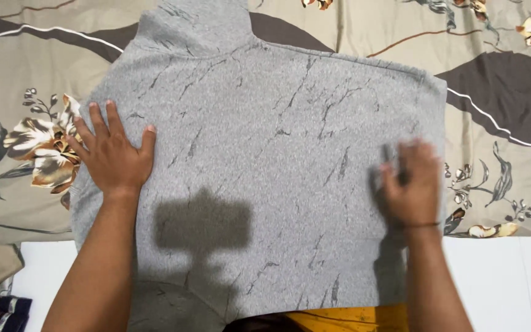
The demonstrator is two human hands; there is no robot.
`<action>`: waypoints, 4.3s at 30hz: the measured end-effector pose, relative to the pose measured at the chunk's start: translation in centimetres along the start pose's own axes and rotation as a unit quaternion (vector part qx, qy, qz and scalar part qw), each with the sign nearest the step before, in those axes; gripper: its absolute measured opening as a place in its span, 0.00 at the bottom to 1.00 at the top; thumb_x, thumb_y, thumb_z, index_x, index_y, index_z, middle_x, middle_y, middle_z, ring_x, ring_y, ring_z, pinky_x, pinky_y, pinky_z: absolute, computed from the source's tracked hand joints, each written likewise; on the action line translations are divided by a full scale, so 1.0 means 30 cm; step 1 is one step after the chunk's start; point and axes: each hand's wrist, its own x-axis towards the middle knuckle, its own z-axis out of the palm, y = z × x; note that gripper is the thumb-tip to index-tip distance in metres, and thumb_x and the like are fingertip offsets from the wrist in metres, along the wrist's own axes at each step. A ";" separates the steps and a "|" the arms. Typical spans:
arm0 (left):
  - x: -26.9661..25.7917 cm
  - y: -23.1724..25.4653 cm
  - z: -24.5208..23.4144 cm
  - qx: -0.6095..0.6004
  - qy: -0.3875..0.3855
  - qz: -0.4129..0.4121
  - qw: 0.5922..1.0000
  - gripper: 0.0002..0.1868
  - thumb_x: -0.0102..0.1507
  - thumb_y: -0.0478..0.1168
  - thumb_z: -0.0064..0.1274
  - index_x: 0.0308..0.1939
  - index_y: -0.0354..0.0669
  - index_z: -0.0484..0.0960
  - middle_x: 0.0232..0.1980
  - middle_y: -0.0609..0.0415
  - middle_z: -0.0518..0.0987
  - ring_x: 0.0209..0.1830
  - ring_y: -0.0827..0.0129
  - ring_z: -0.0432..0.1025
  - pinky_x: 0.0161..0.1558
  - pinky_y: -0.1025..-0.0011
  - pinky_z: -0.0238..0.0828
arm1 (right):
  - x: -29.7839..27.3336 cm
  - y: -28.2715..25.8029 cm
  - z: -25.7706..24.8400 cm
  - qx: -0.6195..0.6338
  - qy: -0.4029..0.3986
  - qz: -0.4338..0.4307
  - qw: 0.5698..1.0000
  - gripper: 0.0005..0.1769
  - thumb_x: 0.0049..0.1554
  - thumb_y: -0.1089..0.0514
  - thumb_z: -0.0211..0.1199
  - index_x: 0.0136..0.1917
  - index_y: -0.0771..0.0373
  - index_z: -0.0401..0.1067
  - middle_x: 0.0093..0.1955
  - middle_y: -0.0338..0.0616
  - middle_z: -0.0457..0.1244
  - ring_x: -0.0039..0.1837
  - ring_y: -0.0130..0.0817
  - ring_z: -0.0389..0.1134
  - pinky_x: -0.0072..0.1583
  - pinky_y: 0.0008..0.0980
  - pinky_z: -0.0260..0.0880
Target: Folding a grey t-shirt on the edge of a bed.
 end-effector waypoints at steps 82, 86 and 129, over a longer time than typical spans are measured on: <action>-0.007 0.017 0.017 0.031 0.064 -0.014 0.997 0.46 0.63 0.71 0.42 0.77 0.47 0.63 0.80 0.44 0.59 0.81 0.39 0.47 0.76 0.39 0.31 | 0.418 -0.258 0.265 -0.109 -0.036 -0.001 0.993 0.52 0.56 0.22 0.52 0.80 0.56 0.54 0.81 0.63 0.47 0.83 0.62 0.41 0.76 0.70 0.38; -0.005 0.012 0.023 0.060 0.057 -0.021 0.996 0.46 0.63 0.72 0.40 0.78 0.50 0.62 0.80 0.46 0.59 0.81 0.41 0.48 0.77 0.40 0.31 | 0.298 -0.531 0.261 -0.090 -0.156 -0.044 0.983 0.50 0.55 0.24 0.51 0.82 0.44 0.46 0.85 0.56 0.37 0.84 0.62 0.32 0.76 0.65 0.28; -0.126 1.206 0.308 -0.095 -0.173 0.308 0.931 0.45 0.63 0.71 0.39 0.79 0.58 0.54 0.84 0.46 0.46 0.84 0.44 0.36 0.76 0.37 0.23 | 0.114 0.357 0.034 -0.101 -0.049 0.221 0.969 0.45 0.60 0.23 0.38 0.84 0.41 0.46 0.87 0.46 0.37 0.85 0.53 0.33 0.79 0.60 0.23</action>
